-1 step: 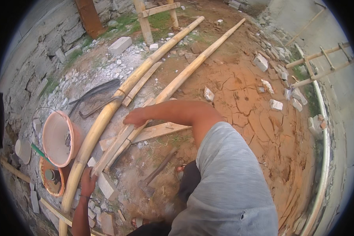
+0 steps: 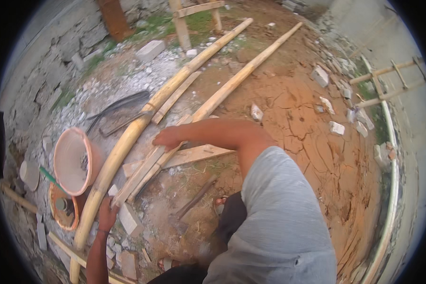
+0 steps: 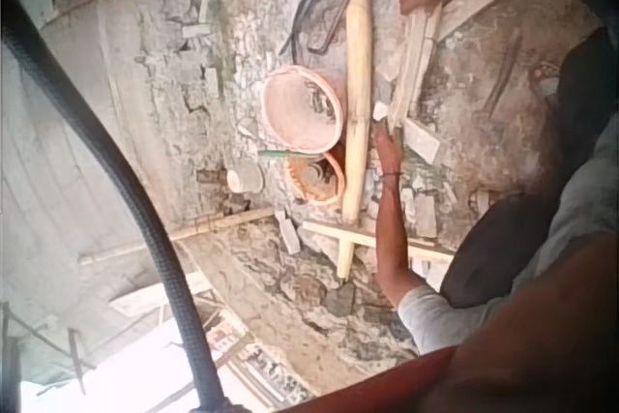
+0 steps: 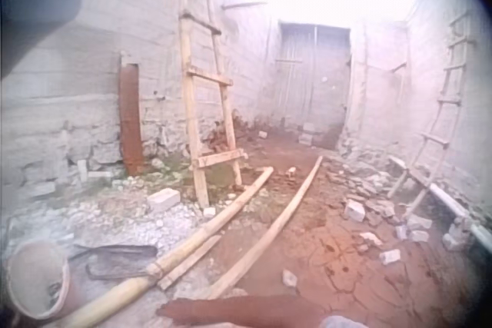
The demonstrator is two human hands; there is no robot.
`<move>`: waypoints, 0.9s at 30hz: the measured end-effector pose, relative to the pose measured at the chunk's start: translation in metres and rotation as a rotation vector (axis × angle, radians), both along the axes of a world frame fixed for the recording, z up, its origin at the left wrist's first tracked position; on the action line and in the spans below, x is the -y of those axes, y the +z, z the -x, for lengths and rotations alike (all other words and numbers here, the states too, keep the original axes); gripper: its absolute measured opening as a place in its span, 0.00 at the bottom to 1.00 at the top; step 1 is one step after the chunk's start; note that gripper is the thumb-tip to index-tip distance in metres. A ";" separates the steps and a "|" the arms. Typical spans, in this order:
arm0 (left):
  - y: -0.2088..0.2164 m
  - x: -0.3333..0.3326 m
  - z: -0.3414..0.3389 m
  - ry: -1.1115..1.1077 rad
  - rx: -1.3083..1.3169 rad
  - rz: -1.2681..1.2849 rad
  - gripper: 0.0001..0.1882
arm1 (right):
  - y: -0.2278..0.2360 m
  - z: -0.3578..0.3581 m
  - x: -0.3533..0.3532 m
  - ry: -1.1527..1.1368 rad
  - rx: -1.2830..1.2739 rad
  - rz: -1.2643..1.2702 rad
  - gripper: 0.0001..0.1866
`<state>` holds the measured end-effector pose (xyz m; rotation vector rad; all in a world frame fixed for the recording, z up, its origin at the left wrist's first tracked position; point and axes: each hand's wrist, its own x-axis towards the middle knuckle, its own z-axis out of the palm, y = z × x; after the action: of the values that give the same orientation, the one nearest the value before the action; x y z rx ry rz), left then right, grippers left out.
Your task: The person uses a hammer to drive nails into small wooden blocks and bamboo poles. They then use pliers to bend and secure wire around the joints to assemble a bamboo framework.
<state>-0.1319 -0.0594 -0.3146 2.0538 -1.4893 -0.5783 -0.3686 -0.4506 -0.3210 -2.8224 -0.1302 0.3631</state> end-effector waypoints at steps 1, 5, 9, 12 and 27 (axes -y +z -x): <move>-0.003 0.000 -0.001 0.006 0.020 0.020 0.17 | -0.001 -0.002 0.000 -0.021 -0.051 0.004 0.30; -0.016 0.000 -0.007 0.053 0.095 -0.010 0.20 | 0.000 -0.002 0.001 -0.035 -0.029 0.040 0.30; -0.018 0.013 -0.016 0.093 0.049 -0.071 0.20 | 0.002 -0.006 0.012 -0.018 -0.051 0.050 0.30; -0.015 0.017 -0.014 0.110 0.033 -0.089 0.21 | 0.004 -0.005 0.017 -0.002 -0.057 0.045 0.31; -0.009 0.013 -0.021 0.066 -0.043 -0.172 0.21 | 0.004 -0.027 0.022 0.015 -0.111 -0.004 0.28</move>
<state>-0.1104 -0.0720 -0.3236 2.1963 -1.3840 -0.7420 -0.3412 -0.4728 -0.3174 -2.7912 -0.1279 0.5214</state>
